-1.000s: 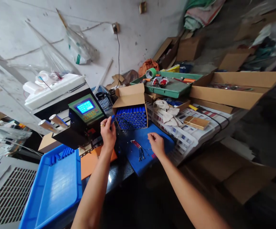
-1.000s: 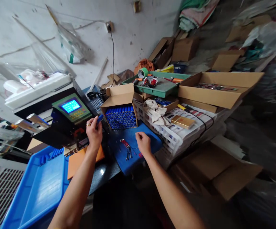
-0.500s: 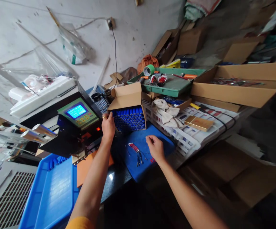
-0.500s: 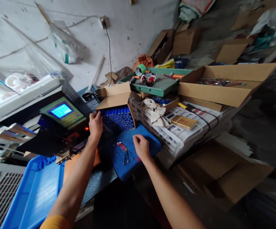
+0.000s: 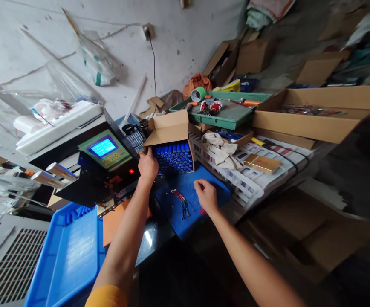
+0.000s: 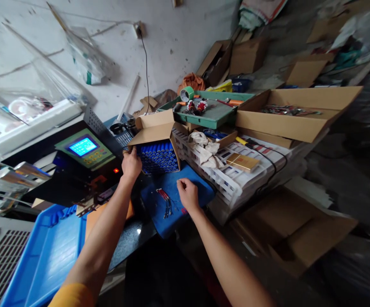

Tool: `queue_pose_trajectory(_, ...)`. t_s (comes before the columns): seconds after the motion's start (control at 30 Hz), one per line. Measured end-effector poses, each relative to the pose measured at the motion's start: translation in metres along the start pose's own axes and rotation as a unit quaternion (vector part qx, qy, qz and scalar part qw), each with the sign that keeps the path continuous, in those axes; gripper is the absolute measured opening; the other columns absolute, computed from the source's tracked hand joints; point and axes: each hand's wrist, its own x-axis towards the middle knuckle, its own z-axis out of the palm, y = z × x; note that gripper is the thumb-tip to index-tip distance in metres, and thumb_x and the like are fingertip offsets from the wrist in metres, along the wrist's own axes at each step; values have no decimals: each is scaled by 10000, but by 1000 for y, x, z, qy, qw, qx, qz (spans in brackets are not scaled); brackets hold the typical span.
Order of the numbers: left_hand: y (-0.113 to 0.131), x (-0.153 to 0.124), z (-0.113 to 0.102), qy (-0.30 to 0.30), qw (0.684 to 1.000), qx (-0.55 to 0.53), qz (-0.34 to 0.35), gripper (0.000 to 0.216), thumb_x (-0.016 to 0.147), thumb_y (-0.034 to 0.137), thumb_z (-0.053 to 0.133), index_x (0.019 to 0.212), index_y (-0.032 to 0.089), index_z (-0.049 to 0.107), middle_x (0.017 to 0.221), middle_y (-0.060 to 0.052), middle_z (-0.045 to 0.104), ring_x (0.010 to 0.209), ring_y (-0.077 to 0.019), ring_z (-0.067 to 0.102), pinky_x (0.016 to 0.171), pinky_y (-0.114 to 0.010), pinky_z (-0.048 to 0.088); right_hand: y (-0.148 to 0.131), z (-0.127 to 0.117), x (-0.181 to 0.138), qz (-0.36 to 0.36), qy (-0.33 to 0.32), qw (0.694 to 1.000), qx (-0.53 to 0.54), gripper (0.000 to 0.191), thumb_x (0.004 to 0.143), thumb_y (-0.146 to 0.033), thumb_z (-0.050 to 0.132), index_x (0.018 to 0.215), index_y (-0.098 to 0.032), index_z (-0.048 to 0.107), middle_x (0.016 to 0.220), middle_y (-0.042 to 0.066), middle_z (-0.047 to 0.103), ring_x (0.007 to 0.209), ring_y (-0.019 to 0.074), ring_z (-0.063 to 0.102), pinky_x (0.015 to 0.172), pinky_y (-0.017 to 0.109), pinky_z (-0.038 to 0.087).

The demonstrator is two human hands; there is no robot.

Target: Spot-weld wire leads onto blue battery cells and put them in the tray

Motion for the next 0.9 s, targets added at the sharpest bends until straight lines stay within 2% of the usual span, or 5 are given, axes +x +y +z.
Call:
queue_pose_trajectory(0.23, -19, -44, -20, 37, 990, -126, 60, 560, 893, 190, 458, 1447, 149, 384, 1241, -217, 496, 967, -260, 631, 823, -390, 517, 0, 2, -1, 4, -2, 1000, -11, 338, 829, -473, 521, 757, -166, 644, 635, 40, 645, 596, 164, 576, 596, 273, 453)
queue_pose_trajectory(0.4, -59, -162, -20, 7, 945, -267, 190, 423, 932, 237, 461, 1352, 196, 496, 1075, -117, 620, 952, -193, 628, 802, -299, 522, 1, 6, -2, 4, -23, 999, -37, 306, 828, -433, 518, 789, -159, 651, 711, 54, 676, 653, 172, 606, 639, 277, 463)
queue_pose_trajectory(0.57, -101, -257, 5, -3, 933, -327, 152, 291, 924, 223, 494, 1187, 196, 614, 936, -71, 683, 832, -157, 664, 757, -263, 532, -8, 10, -3, -17, -73, 989, -130, 249, 835, -364, 516, 801, -167, 665, 755, 53, 696, 699, 177, 628, 672, 272, 465)
queue_pose_trajectory(0.7, -111, -266, 15, 23, 930, -363, 62, 237, 923, 265, 503, 1075, 174, 661, 892, -67, 695, 811, -165, 671, 739, -280, 534, -34, 27, -7, -58, -157, 953, -254, 204, 857, -275, 504, 809, -186, 681, 835, 51, 715, 802, 177, 651, 752, 268, 467)
queue_pose_trajectory(0.9, -108, -259, 16, 2, 916, -398, 43, 239, 919, 292, 500, 1040, 187, 679, 880, -61, 707, 808, -168, 677, 739, -288, 541, -72, 80, -16, -64, -303, 833, -460, 202, 877, -290, 543, 984, -186, 680, 1049, 118, 710, 983, 241, 659, 806, 309, 472)
